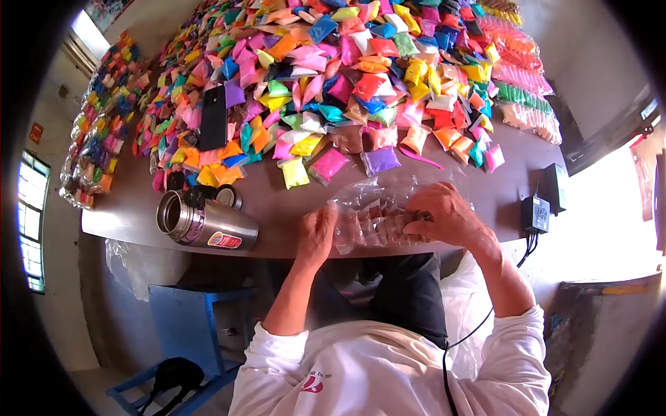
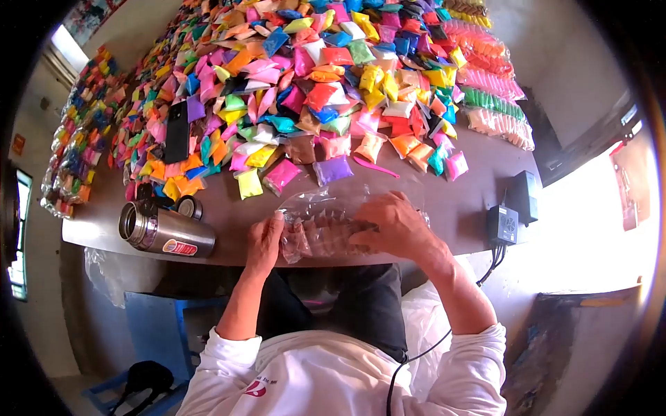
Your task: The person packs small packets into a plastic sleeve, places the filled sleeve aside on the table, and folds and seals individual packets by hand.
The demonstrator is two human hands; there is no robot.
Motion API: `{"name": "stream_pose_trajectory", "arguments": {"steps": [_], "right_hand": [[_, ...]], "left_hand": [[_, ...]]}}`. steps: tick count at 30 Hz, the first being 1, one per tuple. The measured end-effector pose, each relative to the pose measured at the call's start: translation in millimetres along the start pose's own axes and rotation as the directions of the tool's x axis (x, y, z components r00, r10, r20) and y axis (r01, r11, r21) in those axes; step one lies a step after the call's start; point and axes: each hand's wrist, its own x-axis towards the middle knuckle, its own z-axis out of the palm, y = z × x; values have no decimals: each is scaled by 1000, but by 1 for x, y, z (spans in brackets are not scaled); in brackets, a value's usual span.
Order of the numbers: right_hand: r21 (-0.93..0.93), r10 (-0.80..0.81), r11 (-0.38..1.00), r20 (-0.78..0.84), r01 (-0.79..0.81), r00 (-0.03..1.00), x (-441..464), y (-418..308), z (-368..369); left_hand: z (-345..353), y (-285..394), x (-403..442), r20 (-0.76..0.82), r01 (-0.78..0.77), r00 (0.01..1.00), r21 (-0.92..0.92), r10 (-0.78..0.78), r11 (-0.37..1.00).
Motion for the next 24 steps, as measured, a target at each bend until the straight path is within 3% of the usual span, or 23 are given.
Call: {"name": "stream_pose_trajectory", "arguments": {"steps": [2,5,8,10,14,16,17,19,20,22,24], "right_hand": [[-44,-67,997,-72,64,995,7,-8,1],[-6,-77,997,-194,77,978,24,-31,14],[68,-65,995,-58,69,996,34,-37,29],[139,-97,987,146,76,984,40,-33,33],[158,-51,987,177,23,983,38,-33,30],[164,-67,984,-25,70,997,37,-40,30],[168,-65,983,-26,68,998,40,-43,32],[117,-253,952,-221,284,942,49,-47,35],[119,-254,951,-224,285,941,50,-46,38],[228,-236,946,3,229,972,53,-41,49],[211,-237,951,36,224,971,55,-34,58]], "left_hand": [[1,10,-3,22,67,998,-33,-67,997],[0,-2,-1,10,26,1000,38,-26,999],[2,-8,-2,-13,-8,1000,63,8,998],[3,-10,-2,-32,-34,999,88,37,996],[4,-9,-1,-44,-58,997,148,65,987],[6,-9,-1,-47,-65,996,162,74,985],[6,-11,-1,-41,-38,998,150,44,988],[5,-11,-1,-35,-9,999,144,15,990],[6,-9,-1,-49,9,999,145,-1,989],[6,-6,0,-63,27,998,148,-18,989],[6,-5,-1,-34,68,997,185,-63,980]]}}
